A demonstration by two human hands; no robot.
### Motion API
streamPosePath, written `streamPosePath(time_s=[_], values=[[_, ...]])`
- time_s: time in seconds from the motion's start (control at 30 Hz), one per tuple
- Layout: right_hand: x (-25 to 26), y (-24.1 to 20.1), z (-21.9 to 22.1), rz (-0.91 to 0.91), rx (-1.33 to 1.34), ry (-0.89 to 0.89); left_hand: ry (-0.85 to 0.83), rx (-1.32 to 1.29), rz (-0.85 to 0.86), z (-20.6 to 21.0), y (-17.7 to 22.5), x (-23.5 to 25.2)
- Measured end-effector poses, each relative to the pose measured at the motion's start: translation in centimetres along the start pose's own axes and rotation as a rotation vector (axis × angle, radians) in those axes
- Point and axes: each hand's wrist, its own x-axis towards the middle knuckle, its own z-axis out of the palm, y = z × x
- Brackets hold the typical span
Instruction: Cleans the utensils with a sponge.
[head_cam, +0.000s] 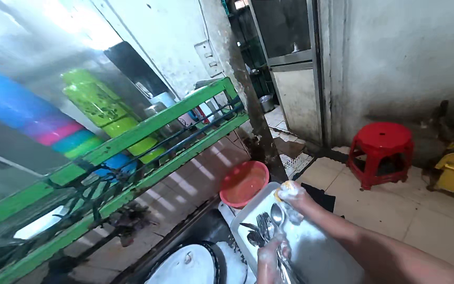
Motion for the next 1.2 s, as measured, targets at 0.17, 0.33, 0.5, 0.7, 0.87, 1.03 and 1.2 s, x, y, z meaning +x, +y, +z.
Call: streamPosePath(time_s=[0.17, 0.33, 0.5, 0.7, 0.87, 1.03, 1.2], values=[[-2.1, -2.4, -0.8, 0.213, -0.183, -0.446, -0.035, 0.040, -0.058, -0.2, 0.1, -0.2], [-0.6, -2.0, -1.0, -0.052, -0.196, -0.222, 0.003, 0.098, -0.048, 0.3, 0.0, -0.1], [0.1, -0.8, -1.7, -0.214, -0.090, 0.113, 0.079, 0.151, -0.023, 0.3, -0.2, -0.3], [-3.0, -1.0, -0.3, 0.088, -0.051, -0.310, 0.134, 0.234, 0.047, 0.4, -0.5, -0.2], [-1.0, -0.5, -0.8, -0.167, -0.336, -0.146, 0.127, 0.275, 0.024, 0.3, -0.8, 0.2], [0.2, -0.6, -1.0, -0.115, 0.035, -0.028, 0.047, 0.138, 0.010, 0.3, -0.3, -0.2], [-1.5, -2.0, -2.5, -0.253, -0.209, -0.147, 0.013, 0.098, -0.033, 0.4, 0.0, -0.8]])
